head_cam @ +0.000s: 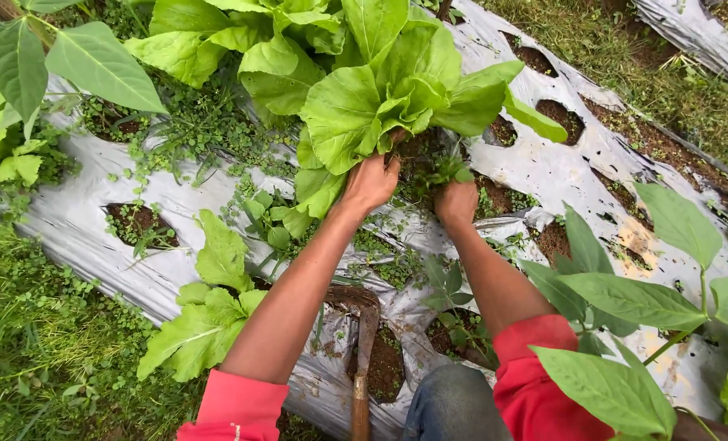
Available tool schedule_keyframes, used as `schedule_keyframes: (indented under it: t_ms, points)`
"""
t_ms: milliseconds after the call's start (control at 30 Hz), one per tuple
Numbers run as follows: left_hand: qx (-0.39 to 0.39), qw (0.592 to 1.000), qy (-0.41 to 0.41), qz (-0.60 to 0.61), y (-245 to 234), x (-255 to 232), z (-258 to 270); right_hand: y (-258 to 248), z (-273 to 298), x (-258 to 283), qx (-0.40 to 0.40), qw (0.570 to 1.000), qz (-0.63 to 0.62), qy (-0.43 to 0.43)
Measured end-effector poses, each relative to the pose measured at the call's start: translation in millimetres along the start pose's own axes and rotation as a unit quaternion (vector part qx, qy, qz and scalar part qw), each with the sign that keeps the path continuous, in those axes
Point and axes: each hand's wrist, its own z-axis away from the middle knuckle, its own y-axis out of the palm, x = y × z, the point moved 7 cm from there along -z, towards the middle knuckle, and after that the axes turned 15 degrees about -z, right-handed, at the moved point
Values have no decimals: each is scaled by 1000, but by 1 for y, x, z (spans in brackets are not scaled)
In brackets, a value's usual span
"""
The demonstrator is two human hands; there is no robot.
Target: The person squats between raised garden beds covered in plastic mulch and removes weeds by hand and with a small hand hoe. They clear weeds from around lettuce plants and between rows of onions, gathering the removed plants into a pile.
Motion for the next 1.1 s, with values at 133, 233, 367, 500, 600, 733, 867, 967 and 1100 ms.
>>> schedule_keyframes:
  t_ms: [133, 233, 367, 500, 600, 733, 867, 967, 1100]
  points:
    - [-1, 1000, 5, -9, 5, -3, 6, -22, 25, 24, 16, 1000, -4, 15]
    - [19, 999, 22, -29, 16, -2, 9, -44, 48, 66, 66, 995, -68, -21]
    - [23, 998, 30, -44, 25, 0, 9, -90, 63, 148, 148, 975, -135, -101]
    - [23, 997, 34, -66, 30, 5, 10, -90, 70, 195, 168, 970, -116, -132]
    - [32, 995, 41, -80, 32, 16, 14, -78, 81, 207, 176, 969, -119, -128]
    - [34, 994, 50, -90, 28, 22, 11, -86, 79, 192, 182, 967, -119, -131]
    - [32, 993, 57, -103, 26, 25, 15, -102, 83, 158, 196, 963, -118, -142]
    - [28, 991, 67, -112, 31, 19, 20, -111, 87, 153, 200, 961, -117, -150]
    - [31, 988, 77, -131, 34, 19, 29, -110, 92, 163, 210, 958, -120, -154]
